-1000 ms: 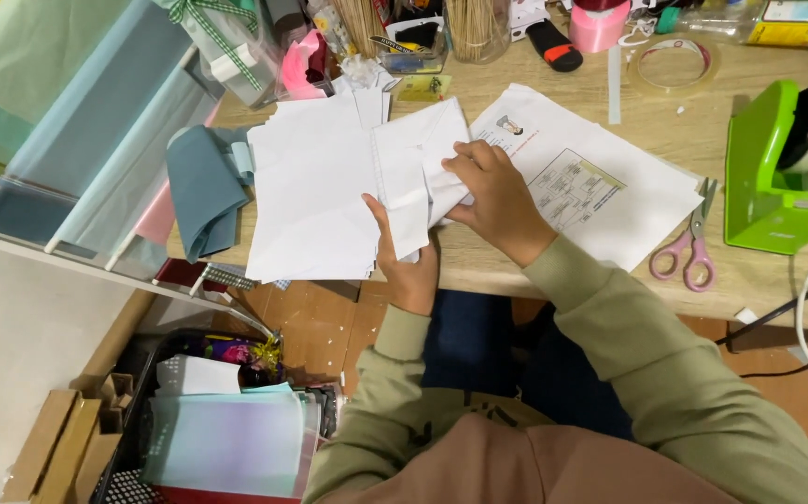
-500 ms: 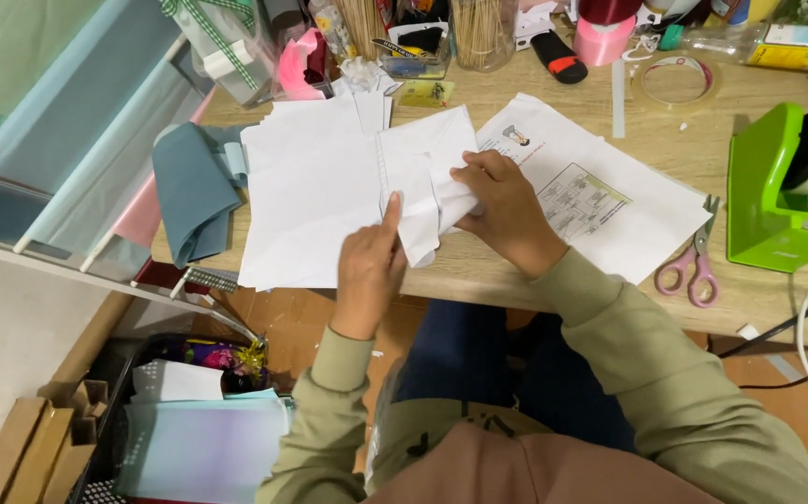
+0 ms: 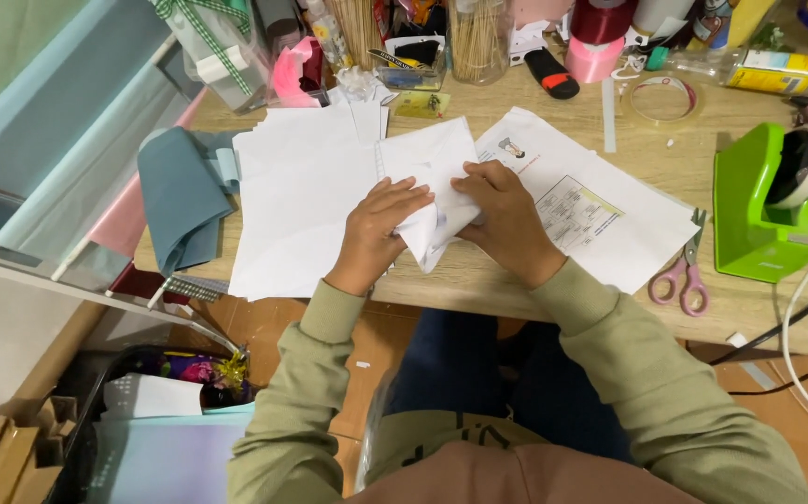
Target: The person folds white paper sheets in half and then folds the edges inward to create a smaller rectangular packet. The person repeats this folding process on multiple sheets, stacking the finished packets on the table.
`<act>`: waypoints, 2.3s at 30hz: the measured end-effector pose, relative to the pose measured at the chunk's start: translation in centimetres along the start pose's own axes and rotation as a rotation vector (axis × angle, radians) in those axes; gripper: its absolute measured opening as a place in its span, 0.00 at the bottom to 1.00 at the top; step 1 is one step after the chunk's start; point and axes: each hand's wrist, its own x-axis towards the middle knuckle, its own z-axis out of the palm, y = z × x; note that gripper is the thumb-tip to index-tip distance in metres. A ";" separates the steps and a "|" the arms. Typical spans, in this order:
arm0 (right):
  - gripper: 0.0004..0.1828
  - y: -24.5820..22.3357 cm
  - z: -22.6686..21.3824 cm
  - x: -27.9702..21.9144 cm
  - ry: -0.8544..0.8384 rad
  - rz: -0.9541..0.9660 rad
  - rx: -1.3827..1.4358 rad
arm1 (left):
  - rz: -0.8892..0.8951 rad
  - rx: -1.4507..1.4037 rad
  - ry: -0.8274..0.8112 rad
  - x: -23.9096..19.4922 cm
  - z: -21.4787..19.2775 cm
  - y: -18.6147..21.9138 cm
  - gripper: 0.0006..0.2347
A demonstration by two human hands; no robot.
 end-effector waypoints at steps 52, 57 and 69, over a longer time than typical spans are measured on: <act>0.04 -11.7 -3.2 3.4 -0.398 -0.480 -0.551 | 0.276 0.067 0.131 0.4 2.0 -1.5 0.15; 0.06 -12.9 -3.7 3.9 -0.352 -0.556 -0.567 | 0.283 0.057 0.127 0.4 1.6 -1.0 0.13; 0.06 -11.5 -5.8 2.7 -0.327 -0.525 -0.527 | 0.286 0.094 0.097 0.4 2.0 -1.6 0.08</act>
